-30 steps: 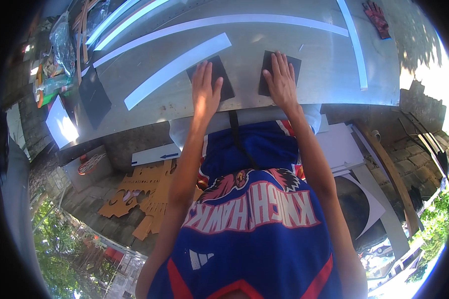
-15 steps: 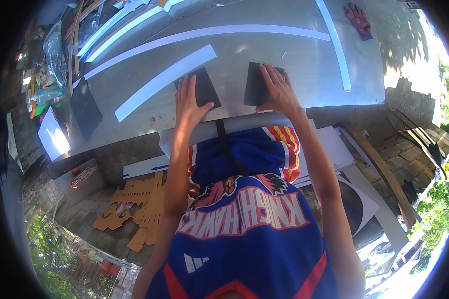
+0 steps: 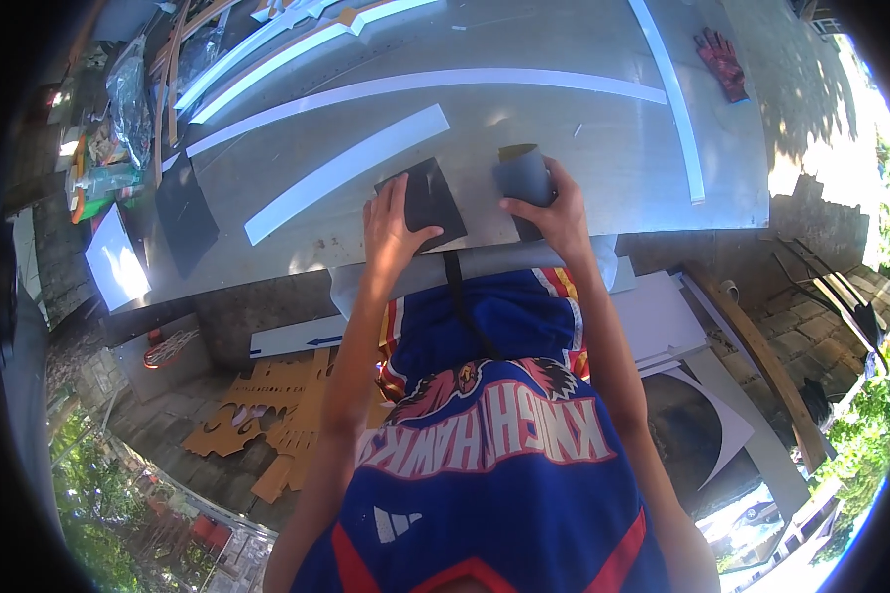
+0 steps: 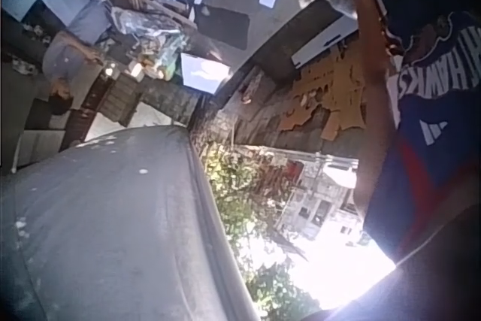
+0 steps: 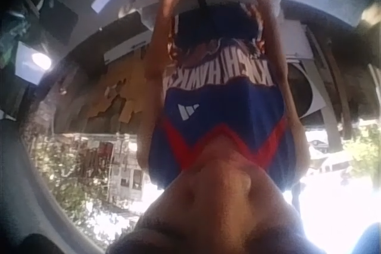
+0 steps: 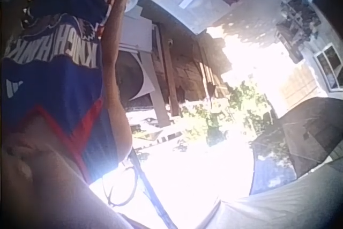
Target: Prepare and sand small vinyl or plastic pieces for signage assembly.
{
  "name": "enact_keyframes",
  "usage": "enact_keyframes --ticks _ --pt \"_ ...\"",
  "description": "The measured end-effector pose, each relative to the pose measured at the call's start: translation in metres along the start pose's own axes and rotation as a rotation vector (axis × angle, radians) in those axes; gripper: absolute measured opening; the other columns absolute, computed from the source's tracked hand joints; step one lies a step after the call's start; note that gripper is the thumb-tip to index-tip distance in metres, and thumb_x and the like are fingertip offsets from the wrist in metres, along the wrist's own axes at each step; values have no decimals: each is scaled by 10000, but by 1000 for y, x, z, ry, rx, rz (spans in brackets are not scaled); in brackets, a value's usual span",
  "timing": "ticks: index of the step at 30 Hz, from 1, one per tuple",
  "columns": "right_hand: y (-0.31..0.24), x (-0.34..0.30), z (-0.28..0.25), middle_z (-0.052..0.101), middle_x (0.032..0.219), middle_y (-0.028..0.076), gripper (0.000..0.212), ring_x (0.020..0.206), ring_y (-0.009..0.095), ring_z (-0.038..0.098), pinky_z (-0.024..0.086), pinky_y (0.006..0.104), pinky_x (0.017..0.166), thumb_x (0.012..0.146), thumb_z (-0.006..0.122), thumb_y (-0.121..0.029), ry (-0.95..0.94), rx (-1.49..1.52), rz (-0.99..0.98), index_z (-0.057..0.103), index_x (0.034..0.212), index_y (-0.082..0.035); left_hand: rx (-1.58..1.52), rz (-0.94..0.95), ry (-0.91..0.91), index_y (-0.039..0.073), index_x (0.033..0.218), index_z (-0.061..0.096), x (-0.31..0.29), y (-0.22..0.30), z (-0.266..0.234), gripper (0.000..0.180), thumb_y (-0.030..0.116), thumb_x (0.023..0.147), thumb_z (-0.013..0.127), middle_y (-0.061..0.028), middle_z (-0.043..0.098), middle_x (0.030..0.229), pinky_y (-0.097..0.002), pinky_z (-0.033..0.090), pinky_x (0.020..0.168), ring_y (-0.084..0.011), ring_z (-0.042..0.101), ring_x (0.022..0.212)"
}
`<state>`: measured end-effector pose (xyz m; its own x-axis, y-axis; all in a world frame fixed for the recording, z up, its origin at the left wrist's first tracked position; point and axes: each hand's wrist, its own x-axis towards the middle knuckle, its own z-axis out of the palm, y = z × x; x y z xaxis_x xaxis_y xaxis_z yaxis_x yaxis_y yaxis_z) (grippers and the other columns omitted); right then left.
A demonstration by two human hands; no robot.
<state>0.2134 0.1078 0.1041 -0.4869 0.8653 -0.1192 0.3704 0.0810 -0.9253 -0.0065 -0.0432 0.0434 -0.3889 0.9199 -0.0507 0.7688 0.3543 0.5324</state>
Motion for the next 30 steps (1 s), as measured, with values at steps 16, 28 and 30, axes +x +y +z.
enact_keyframes --ticks 16,28,30 --pt "-37 -16 21 660 869 85 394 711 163 642 532 299 652 749 831 -102 -64 583 285 621 1053 36 -93 -136 75 51 1168 561 22 -52 -7 599 138 653 855 -146 549 1133 -457 419 953 -358 500 1096" --pt "-27 -24 33 629 853 73 406 710 160 620 513 297 660 778 797 -197 4 509 362 593 1048 28 -378 -267 -143 53 1040 455 26 -39 -35 448 94 744 789 -170 601 991 -481 449 810 -394 582 900" --pt "-39 -27 33 623 850 71 418 736 164 618 502 298 660 785 774 -217 -9 500 341 590 1068 30 -460 -242 -79 66 1038 449 22 -46 -51 423 53 762 769 -138 610 1016 -414 471 759 -296 602 889"
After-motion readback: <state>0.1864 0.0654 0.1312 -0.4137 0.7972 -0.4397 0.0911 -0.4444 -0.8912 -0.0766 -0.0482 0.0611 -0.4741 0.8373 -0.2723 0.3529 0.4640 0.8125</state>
